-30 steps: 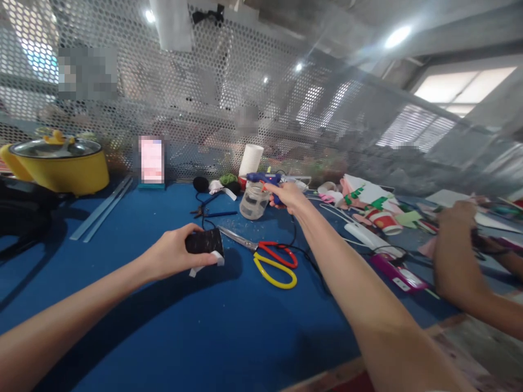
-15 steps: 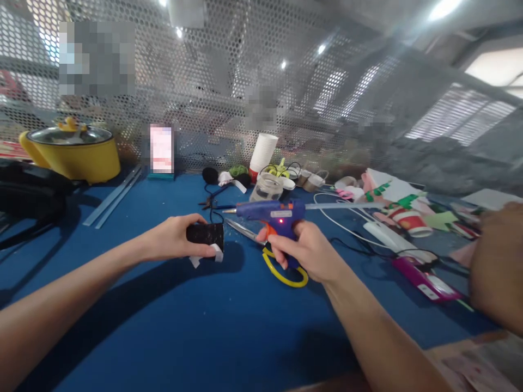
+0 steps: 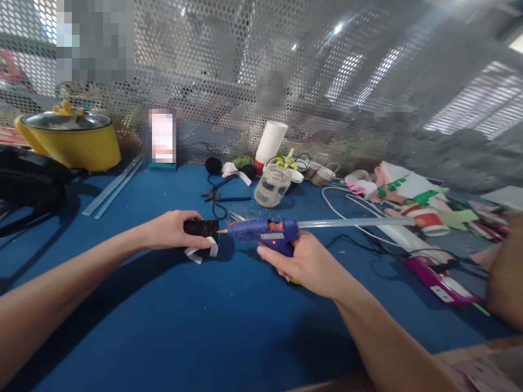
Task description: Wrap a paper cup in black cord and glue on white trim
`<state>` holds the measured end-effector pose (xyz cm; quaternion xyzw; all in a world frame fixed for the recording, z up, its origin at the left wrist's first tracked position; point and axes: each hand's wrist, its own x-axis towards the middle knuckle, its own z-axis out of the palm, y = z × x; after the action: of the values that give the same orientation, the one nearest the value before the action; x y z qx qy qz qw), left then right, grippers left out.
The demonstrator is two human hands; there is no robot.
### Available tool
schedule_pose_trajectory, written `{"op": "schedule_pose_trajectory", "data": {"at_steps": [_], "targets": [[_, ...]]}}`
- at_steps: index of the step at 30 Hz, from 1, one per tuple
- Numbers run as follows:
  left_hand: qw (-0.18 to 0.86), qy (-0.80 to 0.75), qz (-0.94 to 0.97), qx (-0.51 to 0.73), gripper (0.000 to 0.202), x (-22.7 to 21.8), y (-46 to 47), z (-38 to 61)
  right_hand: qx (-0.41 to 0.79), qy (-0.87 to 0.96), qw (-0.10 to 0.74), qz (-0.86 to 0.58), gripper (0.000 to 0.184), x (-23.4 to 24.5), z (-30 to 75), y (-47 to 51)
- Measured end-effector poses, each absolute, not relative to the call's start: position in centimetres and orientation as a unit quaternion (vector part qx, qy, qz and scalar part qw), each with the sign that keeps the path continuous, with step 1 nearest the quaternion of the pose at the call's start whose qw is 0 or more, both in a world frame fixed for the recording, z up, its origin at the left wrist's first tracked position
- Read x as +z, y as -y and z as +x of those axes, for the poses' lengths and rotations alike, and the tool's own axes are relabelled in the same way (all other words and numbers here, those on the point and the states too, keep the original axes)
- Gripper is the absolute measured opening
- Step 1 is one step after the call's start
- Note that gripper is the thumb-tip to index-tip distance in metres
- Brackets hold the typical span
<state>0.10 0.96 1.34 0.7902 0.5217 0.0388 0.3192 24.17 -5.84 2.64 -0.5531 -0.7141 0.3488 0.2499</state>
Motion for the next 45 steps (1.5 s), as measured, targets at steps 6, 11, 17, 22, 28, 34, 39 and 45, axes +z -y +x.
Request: {"op": "schedule_pose_trajectory", "data": {"at_steps": [6,11,17,22,28,34,39,45], "targets": [[0.325,-0.529,0.782,0.049,0.057,0.94,-1.14,0.0,0.305,0.744,0.244,-0.543,0.019,2.61,24.12,6.04],[0.325,-0.523,0.787,0.044,0.058,0.92,-1.13,-0.08,0.295,0.747,0.226,-0.551,0.016,2.73,24.03,6.12],[0.322,-0.522,0.789,0.043,0.059,0.83,-1.11,-0.12,0.285,0.748,0.228,-0.555,0.019,2.68,24.02,6.03],[0.321,-0.524,0.788,0.038,0.059,0.88,-1.12,-0.02,0.283,0.75,0.228,-0.553,0.023,2.72,24.03,6.01],[0.319,-0.523,0.79,0.042,0.059,1.0,-1.0,0.06,0.277,0.75,0.236,-0.553,0.024,2.62,24.0,6.0],[0.328,-0.524,0.785,0.049,0.056,1.0,-0.89,0.12,0.295,0.732,0.228,-0.571,0.027,2.38,24.02,5.95],[0.323,-0.516,0.791,0.061,0.054,1.15,-0.66,0.23,0.313,0.719,0.22,-0.58,0.033,2.55,24.01,5.83],[0.318,-0.523,0.787,0.079,0.052,1.43,-0.33,0.41,0.303,0.716,0.214,-0.591,0.039,2.57,24.09,5.58]]}}
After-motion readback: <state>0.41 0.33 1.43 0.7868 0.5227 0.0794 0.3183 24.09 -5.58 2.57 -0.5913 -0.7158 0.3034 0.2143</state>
